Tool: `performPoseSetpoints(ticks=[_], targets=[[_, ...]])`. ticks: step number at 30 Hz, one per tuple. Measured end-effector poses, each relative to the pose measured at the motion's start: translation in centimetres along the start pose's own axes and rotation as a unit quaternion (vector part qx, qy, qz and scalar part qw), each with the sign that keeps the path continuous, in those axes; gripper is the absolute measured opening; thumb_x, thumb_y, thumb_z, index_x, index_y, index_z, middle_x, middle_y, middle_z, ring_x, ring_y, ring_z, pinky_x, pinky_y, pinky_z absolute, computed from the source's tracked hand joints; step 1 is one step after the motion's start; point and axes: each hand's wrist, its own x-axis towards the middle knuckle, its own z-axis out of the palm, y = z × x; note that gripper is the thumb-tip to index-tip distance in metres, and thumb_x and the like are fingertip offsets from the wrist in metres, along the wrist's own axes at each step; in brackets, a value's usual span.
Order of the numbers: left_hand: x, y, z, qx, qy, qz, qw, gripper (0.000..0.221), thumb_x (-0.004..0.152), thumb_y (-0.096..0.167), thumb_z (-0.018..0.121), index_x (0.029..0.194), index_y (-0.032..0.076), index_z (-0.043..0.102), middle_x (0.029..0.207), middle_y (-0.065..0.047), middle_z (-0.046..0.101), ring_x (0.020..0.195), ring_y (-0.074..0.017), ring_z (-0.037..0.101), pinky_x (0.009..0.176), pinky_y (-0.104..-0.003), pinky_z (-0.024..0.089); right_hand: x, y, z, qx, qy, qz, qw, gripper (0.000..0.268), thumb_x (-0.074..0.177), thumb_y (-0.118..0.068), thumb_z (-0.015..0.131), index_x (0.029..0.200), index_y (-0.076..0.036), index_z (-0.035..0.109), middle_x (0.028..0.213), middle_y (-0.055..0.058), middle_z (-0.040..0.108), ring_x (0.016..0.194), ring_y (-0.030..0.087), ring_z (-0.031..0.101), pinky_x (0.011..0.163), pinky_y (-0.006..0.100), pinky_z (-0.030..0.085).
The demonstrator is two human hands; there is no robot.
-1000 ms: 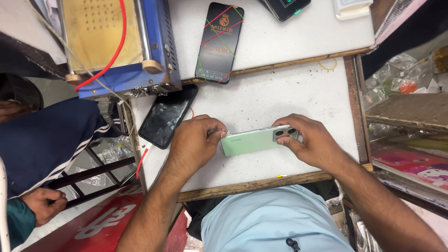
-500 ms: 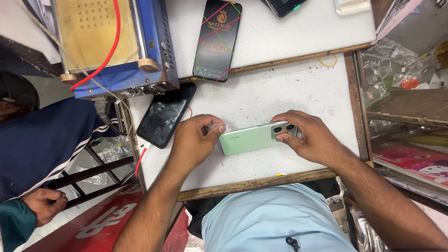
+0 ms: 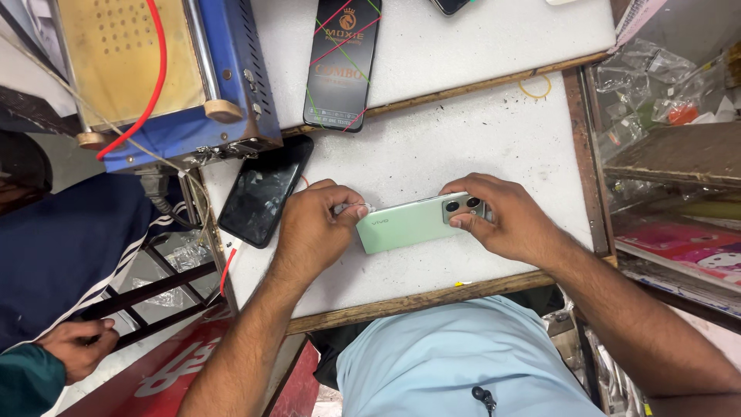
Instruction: The person uses a plastic pry tool to separate the back cover from a light green smartphone. After removing the back cover, the person uses a red-handled screwdriver to unscrew internal components inside the phone chassis.
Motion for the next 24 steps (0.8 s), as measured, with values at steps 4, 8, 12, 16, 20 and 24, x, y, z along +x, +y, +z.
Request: performPoseSetpoints(ticks=[4,8,12,16,20,24], targets=[[-0.1,-1.0,1.1,-0.059,0.039,0.017,0.997,0.009,0.085,0.017,0.079,0.089,0.009,0.080,0.085,-0.004,0.071,0.061,-0.0157,0.062,0.060,-0.032,0.051,0.1,-0.1,0.0,-0.004,0.003,-0.005,1.000,0.038,0.088,-0.021,0.073,0.124,-0.010,0.067,0.106,0.010,0.073,0.099,0.023,0.072,0.088,0.039,0.057],[-0.1,-1.4,2.1,-0.108,0.069,0.034,0.991,0.010,0.087,0.017,0.078,0.091,0.009,0.080,0.086,-0.005,0.070,0.066,-0.0136,0.064,0.061,-0.030,0.052,0.0,-0.1,0.1,-0.007,0.008,0.000,1.000,0.039,0.088,-0.021,0.074,0.124,-0.009,0.067,0.107,0.010,0.073,0.098,0.022,0.072,0.085,0.038,0.058],[-0.9,-1.2,1.5,-0.108,0.071,0.046,0.991,0.012,0.089,0.019,0.076,0.094,0.007,0.077,0.089,-0.006,0.070,0.067,-0.0190,0.066,0.064,-0.034,0.053,-0.1,0.2,0.4,0.021,0.013,-0.004,1.000,0.039,0.087,-0.019,0.074,0.124,-0.009,0.067,0.107,0.009,0.074,0.098,0.020,0.072,0.084,0.037,0.058],[-1.4,-0.9,-0.5,0.042,0.014,0.105,0.993,0.012,0.087,0.020,0.077,0.091,0.009,0.079,0.087,-0.009,0.071,0.076,-0.0256,0.069,0.072,-0.040,0.055,-0.4,0.7,0.8,0.059,0.022,-0.038,0.997,0.034,0.089,-0.017,0.074,0.122,-0.008,0.068,0.106,0.009,0.075,0.098,0.019,0.072,0.086,0.036,0.059],[-1.0,0.2,-0.6,0.037,0.004,0.112,0.993,0.010,0.084,0.020,0.079,0.087,0.010,0.080,0.083,-0.008,0.072,0.077,-0.0252,0.071,0.073,-0.040,0.056,-0.8,0.7,1.0,0.056,0.034,-0.051,0.997,0.033,0.088,-0.016,0.075,0.120,-0.008,0.069,0.104,0.009,0.075,0.097,0.020,0.072,0.087,0.036,0.057],[-1.2,1.0,0.8,-0.013,0.023,0.085,0.996,0.011,0.084,0.019,0.079,0.087,0.009,0.079,0.081,-0.007,0.071,0.071,-0.0227,0.070,0.070,-0.037,0.056,-0.8,1.0,0.9,0.044,0.031,-0.050,0.997,0.034,0.087,-0.015,0.076,0.120,-0.008,0.070,0.106,0.009,0.075,0.099,0.021,0.071,0.088,0.038,0.056]])
